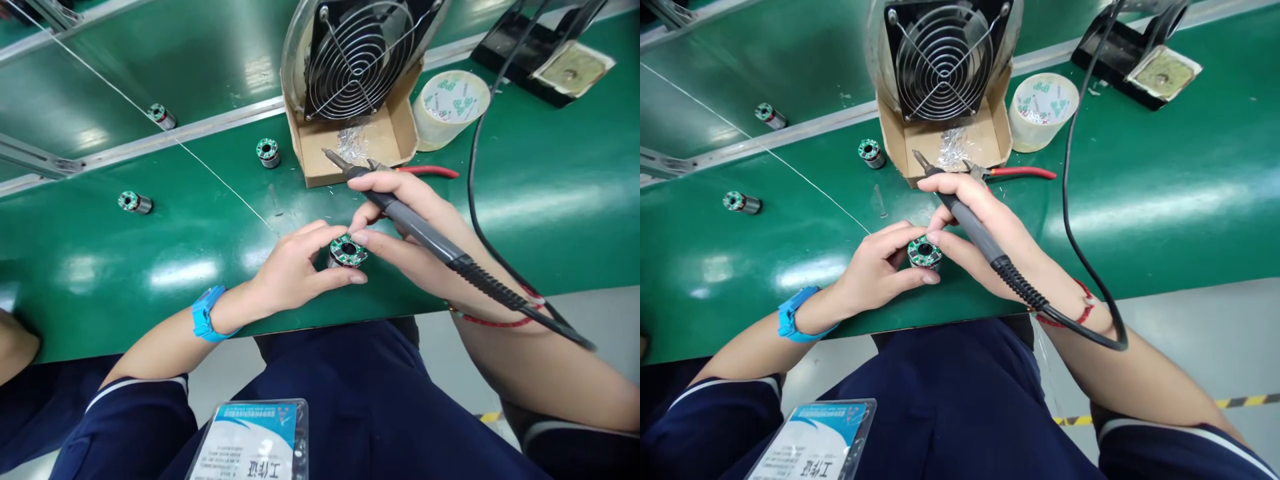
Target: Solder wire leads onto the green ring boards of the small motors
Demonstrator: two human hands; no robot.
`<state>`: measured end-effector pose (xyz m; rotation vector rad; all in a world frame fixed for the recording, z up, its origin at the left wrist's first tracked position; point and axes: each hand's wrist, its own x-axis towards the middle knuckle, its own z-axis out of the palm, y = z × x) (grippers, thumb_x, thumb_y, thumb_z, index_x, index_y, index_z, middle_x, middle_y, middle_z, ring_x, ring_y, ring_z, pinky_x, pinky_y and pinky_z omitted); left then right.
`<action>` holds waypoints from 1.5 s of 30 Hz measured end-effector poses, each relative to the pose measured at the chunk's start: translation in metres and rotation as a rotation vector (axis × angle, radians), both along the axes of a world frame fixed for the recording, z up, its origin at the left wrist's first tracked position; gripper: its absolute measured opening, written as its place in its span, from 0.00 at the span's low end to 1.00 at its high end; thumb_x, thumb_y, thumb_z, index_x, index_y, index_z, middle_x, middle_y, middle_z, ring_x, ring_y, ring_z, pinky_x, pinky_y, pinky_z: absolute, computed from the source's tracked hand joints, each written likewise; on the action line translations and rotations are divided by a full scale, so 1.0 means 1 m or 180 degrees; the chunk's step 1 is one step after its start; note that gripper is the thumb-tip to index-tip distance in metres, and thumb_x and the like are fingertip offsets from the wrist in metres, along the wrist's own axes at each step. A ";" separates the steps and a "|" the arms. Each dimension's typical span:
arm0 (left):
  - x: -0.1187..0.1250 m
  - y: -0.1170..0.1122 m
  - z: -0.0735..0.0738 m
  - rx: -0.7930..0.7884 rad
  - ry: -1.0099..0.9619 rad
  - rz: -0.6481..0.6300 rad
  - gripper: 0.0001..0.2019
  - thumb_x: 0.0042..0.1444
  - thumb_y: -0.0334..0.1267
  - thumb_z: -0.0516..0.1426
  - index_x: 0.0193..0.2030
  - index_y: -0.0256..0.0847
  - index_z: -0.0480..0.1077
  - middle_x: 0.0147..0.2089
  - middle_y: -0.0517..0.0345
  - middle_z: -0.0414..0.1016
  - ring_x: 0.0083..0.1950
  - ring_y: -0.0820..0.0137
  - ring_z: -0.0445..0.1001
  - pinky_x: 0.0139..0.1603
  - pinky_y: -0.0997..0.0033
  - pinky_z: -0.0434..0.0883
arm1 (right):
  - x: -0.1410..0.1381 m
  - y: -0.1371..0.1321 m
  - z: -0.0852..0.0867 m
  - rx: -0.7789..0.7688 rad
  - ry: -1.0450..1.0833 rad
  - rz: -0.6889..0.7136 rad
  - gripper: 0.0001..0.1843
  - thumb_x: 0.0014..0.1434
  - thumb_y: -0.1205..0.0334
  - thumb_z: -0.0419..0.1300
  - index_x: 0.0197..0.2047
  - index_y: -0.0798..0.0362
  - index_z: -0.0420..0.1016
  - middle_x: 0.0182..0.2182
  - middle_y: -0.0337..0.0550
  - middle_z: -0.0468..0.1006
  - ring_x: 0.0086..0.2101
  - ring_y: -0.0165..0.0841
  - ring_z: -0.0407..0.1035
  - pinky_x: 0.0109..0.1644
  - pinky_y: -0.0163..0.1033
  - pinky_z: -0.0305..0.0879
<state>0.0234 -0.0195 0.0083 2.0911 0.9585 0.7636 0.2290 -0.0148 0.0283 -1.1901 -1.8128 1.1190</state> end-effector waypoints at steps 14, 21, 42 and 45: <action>-0.001 0.002 -0.003 0.0088 0.0012 -0.0004 0.26 0.59 0.60 0.60 0.47 0.36 0.77 0.29 0.64 0.66 0.27 0.78 0.57 0.27 0.75 0.58 | -0.006 0.001 -0.006 0.0537 -0.0097 0.0207 0.15 0.64 0.62 0.59 0.54 0.48 0.68 0.34 0.35 0.75 0.32 0.26 0.71 0.40 0.36 0.71; 0.001 0.005 -0.011 -0.0269 -0.0262 -0.0073 0.26 0.59 0.59 0.62 0.49 0.36 0.77 0.28 0.66 0.61 0.26 0.79 0.55 0.25 0.78 0.57 | -0.008 0.002 -0.014 0.0673 0.0150 0.0188 0.16 0.63 0.66 0.59 0.55 0.48 0.68 0.38 0.37 0.77 0.33 0.24 0.73 0.40 0.33 0.72; -0.003 0.002 -0.018 0.0529 -0.0050 0.0382 0.15 0.59 0.42 0.66 0.44 0.41 0.65 0.37 0.61 0.72 0.35 0.75 0.70 0.33 0.76 0.66 | -0.020 -0.021 -0.019 0.0384 0.0640 -0.0547 0.24 0.60 0.71 0.63 0.57 0.44 0.68 0.38 0.33 0.81 0.39 0.26 0.78 0.52 0.39 0.77; -0.003 0.005 -0.022 0.1241 0.0552 0.0593 0.10 0.63 0.41 0.60 0.43 0.42 0.62 0.36 0.60 0.69 0.35 0.72 0.70 0.30 0.75 0.63 | -0.026 -0.023 -0.021 0.0458 0.0496 -0.0566 0.23 0.60 0.71 0.62 0.57 0.44 0.69 0.40 0.34 0.82 0.43 0.27 0.78 0.57 0.38 0.76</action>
